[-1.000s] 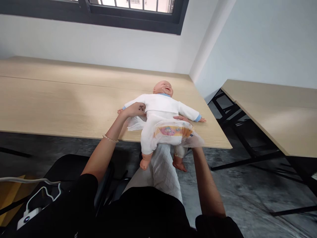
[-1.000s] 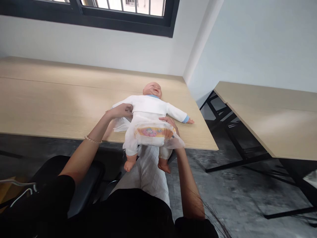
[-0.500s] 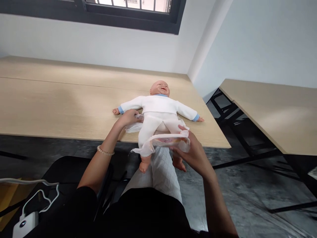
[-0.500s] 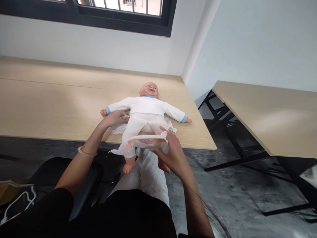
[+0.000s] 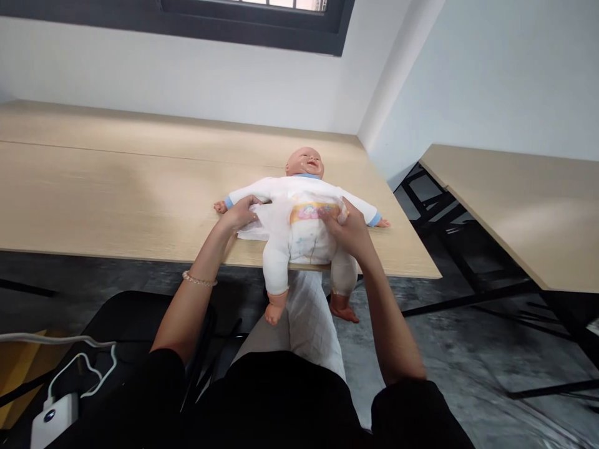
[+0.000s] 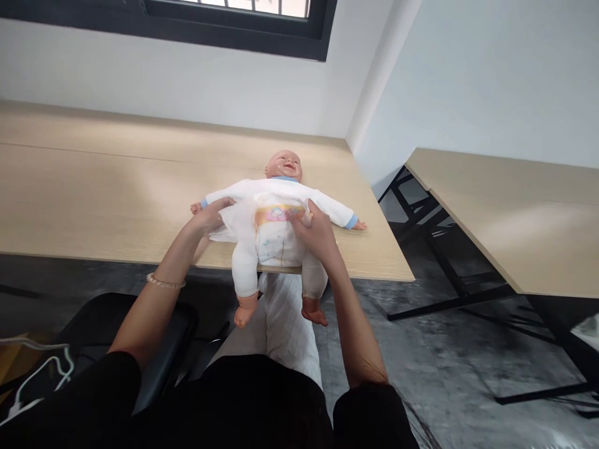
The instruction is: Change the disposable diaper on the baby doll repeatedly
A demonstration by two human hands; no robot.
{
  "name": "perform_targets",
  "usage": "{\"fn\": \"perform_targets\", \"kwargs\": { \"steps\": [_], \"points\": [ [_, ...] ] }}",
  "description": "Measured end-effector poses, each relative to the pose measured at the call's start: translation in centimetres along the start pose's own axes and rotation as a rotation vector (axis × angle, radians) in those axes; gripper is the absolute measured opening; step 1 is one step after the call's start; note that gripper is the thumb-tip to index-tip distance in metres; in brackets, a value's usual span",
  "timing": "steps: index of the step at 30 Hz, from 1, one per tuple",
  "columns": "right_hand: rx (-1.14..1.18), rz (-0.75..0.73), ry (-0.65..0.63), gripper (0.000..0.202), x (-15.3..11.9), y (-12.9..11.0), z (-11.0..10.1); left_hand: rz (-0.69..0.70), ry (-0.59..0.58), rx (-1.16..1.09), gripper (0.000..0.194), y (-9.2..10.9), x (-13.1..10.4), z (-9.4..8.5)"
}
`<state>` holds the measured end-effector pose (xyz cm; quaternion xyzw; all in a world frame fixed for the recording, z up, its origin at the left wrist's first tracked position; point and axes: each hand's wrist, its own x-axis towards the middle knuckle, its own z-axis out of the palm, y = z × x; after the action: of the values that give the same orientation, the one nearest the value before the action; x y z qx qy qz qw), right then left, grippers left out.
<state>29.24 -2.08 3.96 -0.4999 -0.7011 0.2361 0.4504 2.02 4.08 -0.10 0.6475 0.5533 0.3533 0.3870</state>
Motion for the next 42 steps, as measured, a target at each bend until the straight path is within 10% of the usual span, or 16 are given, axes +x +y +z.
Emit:
{"fn": "perform_targets", "kwargs": {
  "steps": [10,17,23,31,42],
  "points": [
    [-0.039,0.148,0.167,0.05,1.6,2.2,1.6,-0.014,0.193,0.085,0.035,-2.0,0.2,-0.4],
    [-0.007,0.175,0.246,0.04,1.6,2.8,1.9,0.34,0.749,0.486,0.026,4.3,-5.8,3.1],
    [-0.013,0.177,0.242,0.041,1.8,3.3,2.1,0.643,0.314,0.698,0.038,8.5,-9.1,8.8],
    [-0.125,0.038,0.41,0.048,0.5,4.9,1.4,0.52,0.034,0.886,0.05,8.4,-6.6,9.1],
    [-0.526,0.225,0.251,0.046,-4.9,10.5,-1.2,0.336,0.111,0.848,0.057,7.8,-5.7,7.3]
  ]
}}
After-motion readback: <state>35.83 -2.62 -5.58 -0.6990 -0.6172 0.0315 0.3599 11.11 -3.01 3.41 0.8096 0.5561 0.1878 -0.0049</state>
